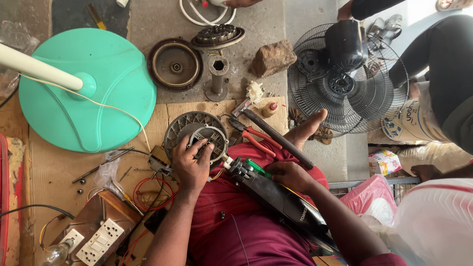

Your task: The person disassembles an electric fan motor by removing screws and separating the stator and rotor components. They use a screwdriver to loosen screws and then separate the internal parts by hand.

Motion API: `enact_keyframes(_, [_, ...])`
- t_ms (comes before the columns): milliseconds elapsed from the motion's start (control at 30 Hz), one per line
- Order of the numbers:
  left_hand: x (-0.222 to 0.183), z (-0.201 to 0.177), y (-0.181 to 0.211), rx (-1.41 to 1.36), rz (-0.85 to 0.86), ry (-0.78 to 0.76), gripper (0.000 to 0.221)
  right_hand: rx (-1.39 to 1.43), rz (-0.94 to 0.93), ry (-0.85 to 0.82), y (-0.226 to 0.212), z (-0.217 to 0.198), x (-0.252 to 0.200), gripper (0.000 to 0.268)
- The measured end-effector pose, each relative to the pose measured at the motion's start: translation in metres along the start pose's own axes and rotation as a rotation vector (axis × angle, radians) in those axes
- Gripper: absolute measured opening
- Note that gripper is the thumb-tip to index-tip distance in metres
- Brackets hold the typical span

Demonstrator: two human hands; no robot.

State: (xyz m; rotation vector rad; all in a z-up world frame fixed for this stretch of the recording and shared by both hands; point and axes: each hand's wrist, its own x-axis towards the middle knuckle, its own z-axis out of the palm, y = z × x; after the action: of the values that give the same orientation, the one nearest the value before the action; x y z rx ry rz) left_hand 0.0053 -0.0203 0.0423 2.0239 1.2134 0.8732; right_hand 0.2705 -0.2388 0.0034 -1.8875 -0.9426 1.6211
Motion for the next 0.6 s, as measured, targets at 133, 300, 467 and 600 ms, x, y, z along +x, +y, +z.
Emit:
enact_keyframes(133, [0.003,0.002,0.003,-0.037,-0.026,0.023,0.028,-0.011,0.098,0.046,-0.013,-0.003,0.0,0.037])
enact_keyframes(300, [0.005,0.003,0.006,-0.056,-0.052,0.057,0.027,-0.112,0.119,0.096,-0.019,-0.003,0.001,0.037])
enact_keyframes(467, [0.012,0.008,0.011,-0.053,-0.034,0.135,0.025,-0.173,0.128,0.115,-0.018,-0.004,0.005,0.039])
enact_keyframes(600, [0.013,0.012,0.014,-0.047,-0.067,0.147,0.027,-0.147,0.108,0.066,-0.019,-0.004,0.005,0.048])
